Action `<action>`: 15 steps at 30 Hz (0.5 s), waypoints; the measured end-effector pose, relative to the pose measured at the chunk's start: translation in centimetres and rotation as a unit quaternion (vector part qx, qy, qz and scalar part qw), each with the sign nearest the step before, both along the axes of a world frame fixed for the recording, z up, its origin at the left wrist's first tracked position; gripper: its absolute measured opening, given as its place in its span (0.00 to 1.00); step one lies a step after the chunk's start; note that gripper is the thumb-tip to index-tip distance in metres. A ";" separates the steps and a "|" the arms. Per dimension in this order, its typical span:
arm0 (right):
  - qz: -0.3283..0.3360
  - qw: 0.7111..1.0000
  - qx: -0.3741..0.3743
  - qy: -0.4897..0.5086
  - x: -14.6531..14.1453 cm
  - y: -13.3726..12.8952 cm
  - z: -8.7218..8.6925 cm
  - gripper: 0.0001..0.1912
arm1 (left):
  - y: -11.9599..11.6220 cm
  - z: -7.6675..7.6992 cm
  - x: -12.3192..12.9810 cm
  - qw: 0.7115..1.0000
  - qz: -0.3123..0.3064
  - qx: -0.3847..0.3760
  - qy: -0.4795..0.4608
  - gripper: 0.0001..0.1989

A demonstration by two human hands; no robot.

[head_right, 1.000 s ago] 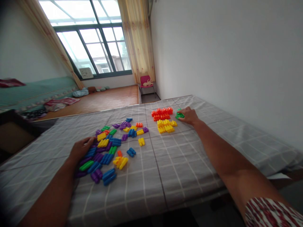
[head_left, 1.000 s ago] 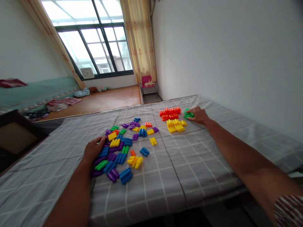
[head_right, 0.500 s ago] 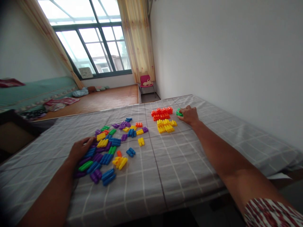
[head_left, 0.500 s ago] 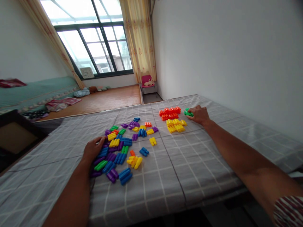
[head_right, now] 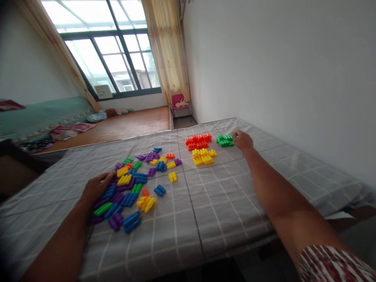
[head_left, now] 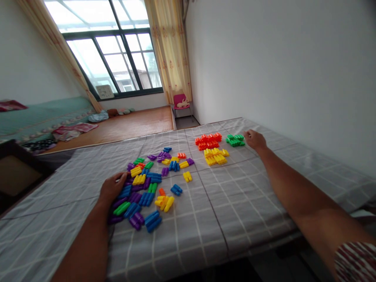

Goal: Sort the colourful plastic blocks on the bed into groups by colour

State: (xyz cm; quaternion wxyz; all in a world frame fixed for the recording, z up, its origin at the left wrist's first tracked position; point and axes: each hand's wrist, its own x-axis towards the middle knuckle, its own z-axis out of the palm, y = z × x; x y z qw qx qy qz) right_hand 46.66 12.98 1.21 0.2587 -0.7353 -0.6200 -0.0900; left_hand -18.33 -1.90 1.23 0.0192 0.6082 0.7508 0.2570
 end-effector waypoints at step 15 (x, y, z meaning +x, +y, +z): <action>0.057 0.996 -0.045 0.061 3.3 1.9 -3.3 0.20 | -0.4 0.5 1.0 0.994 0.016 0.029 -0.101 0.20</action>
